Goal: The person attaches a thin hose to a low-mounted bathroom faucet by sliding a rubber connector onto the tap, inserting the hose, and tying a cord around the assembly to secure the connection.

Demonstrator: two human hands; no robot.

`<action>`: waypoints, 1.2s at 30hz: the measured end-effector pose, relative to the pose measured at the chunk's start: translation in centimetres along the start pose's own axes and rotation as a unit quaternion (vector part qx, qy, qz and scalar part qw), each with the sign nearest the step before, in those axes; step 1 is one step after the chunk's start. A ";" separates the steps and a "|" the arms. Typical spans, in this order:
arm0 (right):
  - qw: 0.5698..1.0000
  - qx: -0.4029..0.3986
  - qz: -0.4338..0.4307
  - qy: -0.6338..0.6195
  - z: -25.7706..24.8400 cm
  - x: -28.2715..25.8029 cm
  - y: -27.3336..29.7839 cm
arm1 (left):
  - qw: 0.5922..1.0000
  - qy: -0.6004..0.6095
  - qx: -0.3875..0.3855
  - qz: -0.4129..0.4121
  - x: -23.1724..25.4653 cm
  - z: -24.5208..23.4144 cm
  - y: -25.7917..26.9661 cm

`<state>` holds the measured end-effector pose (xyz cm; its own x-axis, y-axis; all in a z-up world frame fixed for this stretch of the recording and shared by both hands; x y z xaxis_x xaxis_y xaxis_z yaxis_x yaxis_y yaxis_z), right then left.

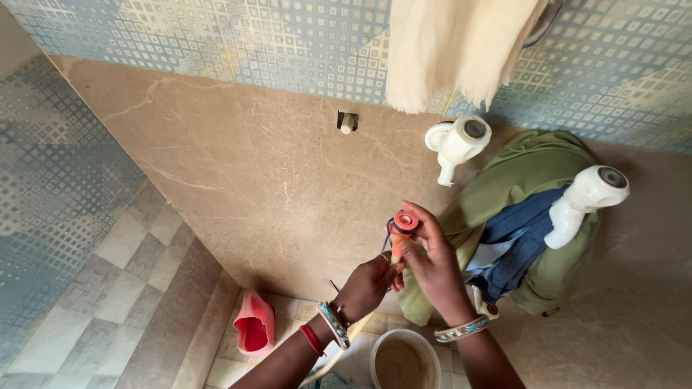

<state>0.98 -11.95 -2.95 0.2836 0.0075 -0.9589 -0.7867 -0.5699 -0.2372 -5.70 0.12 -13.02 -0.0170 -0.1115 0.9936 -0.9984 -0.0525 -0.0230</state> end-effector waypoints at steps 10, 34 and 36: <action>0.992 0.076 -0.103 0.019 -1.0 -0.6 -0.9 | 0.957 -0.174 0.185 0.140 7.8 -0.2 -0.9; 0.987 0.109 -0.103 0.054 -4.8 -3.2 0.0 | 0.996 -0.079 0.042 -0.007 9.6 2.5 -3.0; 0.992 0.092 -0.060 0.061 -4.4 -2.8 -0.3 | 0.996 -0.066 0.039 -0.049 8.6 2.8 -2.9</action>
<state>2.80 -15.44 0.53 0.4365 -0.0392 -0.8988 -0.8270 -0.4110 -0.3837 -2.79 -3.46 -4.73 0.0937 -0.2316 0.9683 -0.9874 -0.1462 0.0606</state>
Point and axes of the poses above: each hand's wrist, its own y-axis away from the middle knuckle, its own z-axis out of the palm, x = y × z, the point moved 2 cm from there along -y, towards the middle knuckle, and after that the axes turned 4 degrees about -z, right-handed, at the moved point
